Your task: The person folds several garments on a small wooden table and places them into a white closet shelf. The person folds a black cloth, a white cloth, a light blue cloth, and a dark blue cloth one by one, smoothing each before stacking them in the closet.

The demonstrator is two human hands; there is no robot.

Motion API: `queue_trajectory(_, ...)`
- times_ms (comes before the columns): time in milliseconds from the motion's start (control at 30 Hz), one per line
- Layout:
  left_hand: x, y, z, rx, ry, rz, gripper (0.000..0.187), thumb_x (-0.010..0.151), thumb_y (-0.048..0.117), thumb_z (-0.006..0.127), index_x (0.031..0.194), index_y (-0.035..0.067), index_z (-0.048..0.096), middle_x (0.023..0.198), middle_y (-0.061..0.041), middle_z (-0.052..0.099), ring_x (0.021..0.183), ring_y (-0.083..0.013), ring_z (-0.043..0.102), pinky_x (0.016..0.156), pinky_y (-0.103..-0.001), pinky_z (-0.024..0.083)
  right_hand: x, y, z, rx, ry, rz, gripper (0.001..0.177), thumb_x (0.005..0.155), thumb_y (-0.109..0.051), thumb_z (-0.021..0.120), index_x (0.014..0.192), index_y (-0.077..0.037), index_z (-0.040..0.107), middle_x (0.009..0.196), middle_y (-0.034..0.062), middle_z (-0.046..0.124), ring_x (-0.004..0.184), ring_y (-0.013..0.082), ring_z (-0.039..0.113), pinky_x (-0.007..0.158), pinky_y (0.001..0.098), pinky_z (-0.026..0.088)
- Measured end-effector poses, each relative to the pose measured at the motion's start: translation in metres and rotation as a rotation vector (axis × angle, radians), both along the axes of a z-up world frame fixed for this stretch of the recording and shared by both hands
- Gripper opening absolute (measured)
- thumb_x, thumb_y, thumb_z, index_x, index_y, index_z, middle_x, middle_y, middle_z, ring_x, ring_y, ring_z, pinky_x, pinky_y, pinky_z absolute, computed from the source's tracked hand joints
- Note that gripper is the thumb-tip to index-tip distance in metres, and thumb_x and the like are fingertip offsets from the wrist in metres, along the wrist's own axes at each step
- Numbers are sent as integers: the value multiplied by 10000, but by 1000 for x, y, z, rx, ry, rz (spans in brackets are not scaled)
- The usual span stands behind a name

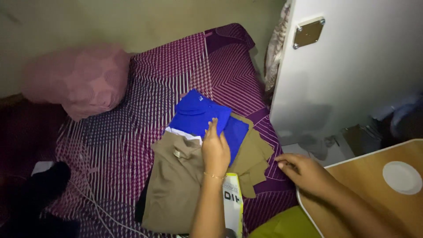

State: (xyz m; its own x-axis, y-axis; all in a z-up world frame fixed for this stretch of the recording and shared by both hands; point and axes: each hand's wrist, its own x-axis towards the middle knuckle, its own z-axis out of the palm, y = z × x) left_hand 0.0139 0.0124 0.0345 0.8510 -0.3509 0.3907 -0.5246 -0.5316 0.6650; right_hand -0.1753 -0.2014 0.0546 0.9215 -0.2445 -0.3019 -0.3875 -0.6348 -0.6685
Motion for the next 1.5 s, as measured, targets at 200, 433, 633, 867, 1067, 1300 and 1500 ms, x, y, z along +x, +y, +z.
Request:
queue_trajectory(200,-28,3,51,-192,37,28,433,1018,112,452,1414,-40,541,1386,-246,634,1296,-389,602,1091,-445,461,3,18,13,138,-45,-65,322,912,-359,654,1196,-300,795,1054,-109,865,902,50,776,844,226,562)
queue_trajectory(433,-64,-11,52,-420,136,28,374,1023,220,513,1299,3,641,1199,-175,744,1109,-319,689,985,-422,507,-9,23,40,331,-155,-156,387,924,-308,625,1290,-242,732,1279,-78,822,1117,100,786,1000,290,559)
queue_trajectory(633,-99,-49,83,-594,502,-277,343,1035,289,504,1162,56,722,1069,-47,754,999,-138,650,940,-328,516,-26,14,39,438,-577,-147,584,980,-240,557,1533,-110,422,1594,49,495,1285,205,670,1078,355,514)
queue_trajectory(867,-150,-117,60,-371,693,-416,420,1033,398,477,1106,86,749,1008,-66,719,959,-149,621,904,-336,494,-89,-17,73,812,-643,-556,662,951,-347,468,1572,-139,376,1525,108,543,1258,225,580,972,427,530)
queue_trajectory(1067,-232,-180,111,-230,547,-1127,207,1091,269,477,997,110,570,976,-16,572,902,-137,516,798,-348,404,-207,-61,26,1066,-946,-788,613,942,-505,564,1430,-134,547,1080,60,617,911,214,621,792,594,600)
queue_trajectory(1300,-323,-235,76,-189,484,-1334,327,879,45,489,1204,70,461,1058,-160,637,1048,-343,678,903,-419,505,-316,-60,-15,888,-1023,-1414,177,1058,-151,569,1171,-42,651,1087,128,734,862,211,680,793,389,560)
queue_trajectory(1500,-311,-281,68,-26,731,-1251,409,815,74,481,1198,211,519,929,-11,601,790,-159,557,755,-344,479,-388,-63,14,779,-982,-1659,467,1046,-295,415,1482,-140,476,1449,77,565,1280,197,525,1163,421,385)
